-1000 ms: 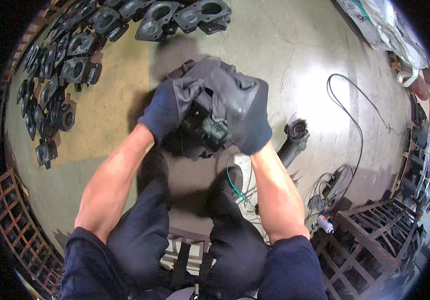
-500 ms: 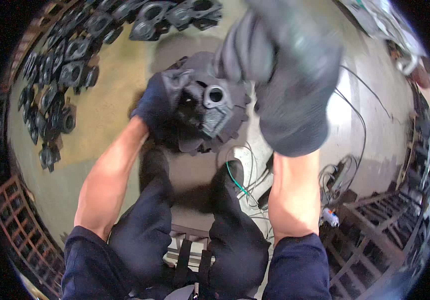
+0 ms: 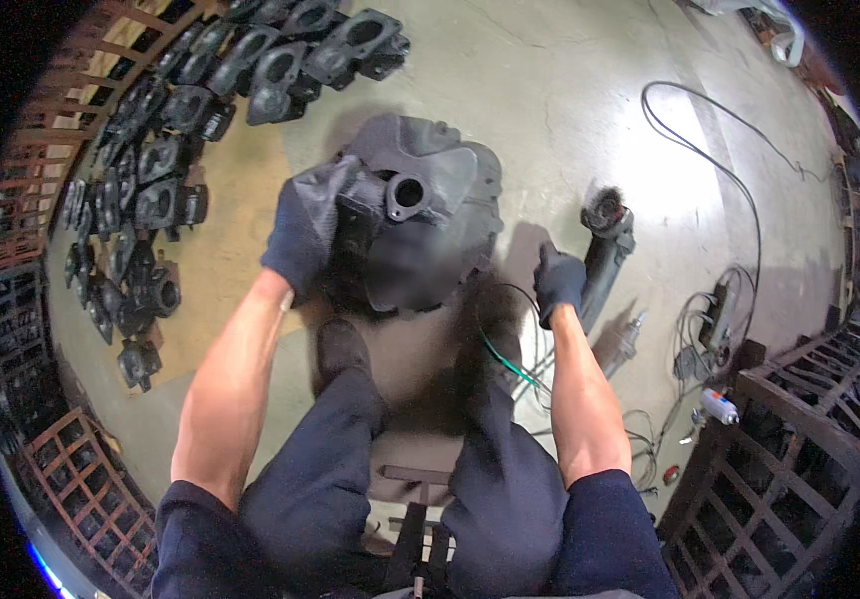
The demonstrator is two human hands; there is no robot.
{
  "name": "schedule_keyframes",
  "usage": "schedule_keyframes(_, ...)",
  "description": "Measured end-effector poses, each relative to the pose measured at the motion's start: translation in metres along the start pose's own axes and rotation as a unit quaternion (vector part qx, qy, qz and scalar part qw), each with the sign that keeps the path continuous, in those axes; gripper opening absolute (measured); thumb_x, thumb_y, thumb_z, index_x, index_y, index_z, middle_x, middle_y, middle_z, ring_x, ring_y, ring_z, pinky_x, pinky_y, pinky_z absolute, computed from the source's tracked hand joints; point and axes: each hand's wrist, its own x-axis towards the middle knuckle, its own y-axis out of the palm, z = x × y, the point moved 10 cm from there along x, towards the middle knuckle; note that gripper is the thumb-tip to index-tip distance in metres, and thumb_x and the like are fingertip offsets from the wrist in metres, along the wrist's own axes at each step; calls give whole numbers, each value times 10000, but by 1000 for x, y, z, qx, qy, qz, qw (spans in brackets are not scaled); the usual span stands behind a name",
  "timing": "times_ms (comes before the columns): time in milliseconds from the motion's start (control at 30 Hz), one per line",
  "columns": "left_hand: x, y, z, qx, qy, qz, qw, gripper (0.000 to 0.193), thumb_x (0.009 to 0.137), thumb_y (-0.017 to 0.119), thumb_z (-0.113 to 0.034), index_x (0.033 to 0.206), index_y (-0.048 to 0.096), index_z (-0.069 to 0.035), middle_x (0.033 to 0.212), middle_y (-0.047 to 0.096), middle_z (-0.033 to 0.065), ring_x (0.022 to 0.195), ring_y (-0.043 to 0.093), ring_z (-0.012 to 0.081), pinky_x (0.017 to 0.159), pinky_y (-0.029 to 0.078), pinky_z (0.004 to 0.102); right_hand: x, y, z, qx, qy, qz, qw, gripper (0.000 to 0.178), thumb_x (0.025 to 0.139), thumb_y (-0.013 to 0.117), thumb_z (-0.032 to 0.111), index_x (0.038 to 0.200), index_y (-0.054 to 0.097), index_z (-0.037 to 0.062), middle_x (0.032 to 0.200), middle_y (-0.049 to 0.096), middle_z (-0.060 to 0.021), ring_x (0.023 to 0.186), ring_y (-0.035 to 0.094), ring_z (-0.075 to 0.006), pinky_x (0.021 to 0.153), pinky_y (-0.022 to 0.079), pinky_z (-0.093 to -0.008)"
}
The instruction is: The person sits on the floor and uses a handheld angle grinder to smooth the surfaces of dark metal castings. They rotate the parts to access different areas, then switch to a smaller rotary tool to clean the interior of a central bore. The person inspects the part by holding it up to the light before continuing to grind and clean additional sections.
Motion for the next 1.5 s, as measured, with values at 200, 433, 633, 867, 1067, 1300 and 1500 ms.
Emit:
schedule_keyframes(200, -9, -3, -13, 329, 238, -19, 914, 392, 969, 533, -27, 1349, 594, -101, 1041, 717, 141, 912, 695, 263, 843, 551, 345, -27, -5, 81, -125, -137, 5, 983, 331, 924, 609, 330, 830, 705, 28, 779, 694, -193, 714, 669, -353, 631, 484, -428)
schedule_keyframes(433, -10, 7, -21, 239, 271, 101, 927, 485, 879, 506, 59, 1319, 615, -117, 953, 683, 187, 878, 674, 338, 780, 547, 404, -111, 68, 152, 35, -251, 293, 922, 277, 963, 604, 202, 1077, 677, -40, 868, 693, -109, 702, 613, -163, 675, 528, -323)
schedule_keyframes(633, -70, -11, -75, 222, 303, 11, 927, 292, 910, 572, -30, 1178, 683, -58, 905, 683, 162, 822, 670, 287, 743, 540, 371, -147, 101, 170, 166, -154, 405, 886, 329, 1025, 488, 174, 1268, 593, -21, 1250, 621, -154, 1034, 636, -198, 833, 556, -325)
schedule_keyframes(867, -132, -134, -89, -436, -133, -57, 888, 338, 994, 585, -199, 1182, 667, 69, 1091, 708, 107, 933, 662, 153, 813, 540, 300, -238, 68, 238, 368, 68, 427, 823, 504, 1071, 450, 366, 1395, 527, -12, 1323, 598, -127, 1174, 592, -181, 953, 521, -327)
schedule_keyframes(1067, -211, -247, -198, -339, -77, -152, 925, 394, 914, 623, -88, 1286, 600, 42, 1227, 650, 110, 1106, 623, 201, 989, 491, 320, -344, -15, 440, 208, -197, 317, 904, 448, 1075, 420, 342, 1377, 515, 24, 1237, 637, -99, 1099, 630, -213, 927, 523, -368)
schedule_keyframes(1300, -310, -379, -293, -418, 68, -296, 856, 456, 799, 741, -56, 1234, 626, 23, 1250, 654, 134, 1172, 608, 245, 1036, 453, 356, -501, -77, 683, 67, -339, 352, 870, 328, 1034, 548, 245, 912, 670, -34, 731, 679, -116, 666, 597, -133, 635, 484, -316)
schedule_keyframes(1500, -423, -456, -327, -332, 76, -454, 823, 469, 756, 792, -122, 1178, 651, 26, 1189, 677, 141, 1074, 646, 237, 962, 494, 359, -658, -79, 786, 28, -542, 452, 708, 376, 1029, 550, 266, 826, 695, -16, 689, 641, -183, 633, 637, -269, 634, 492, -364)
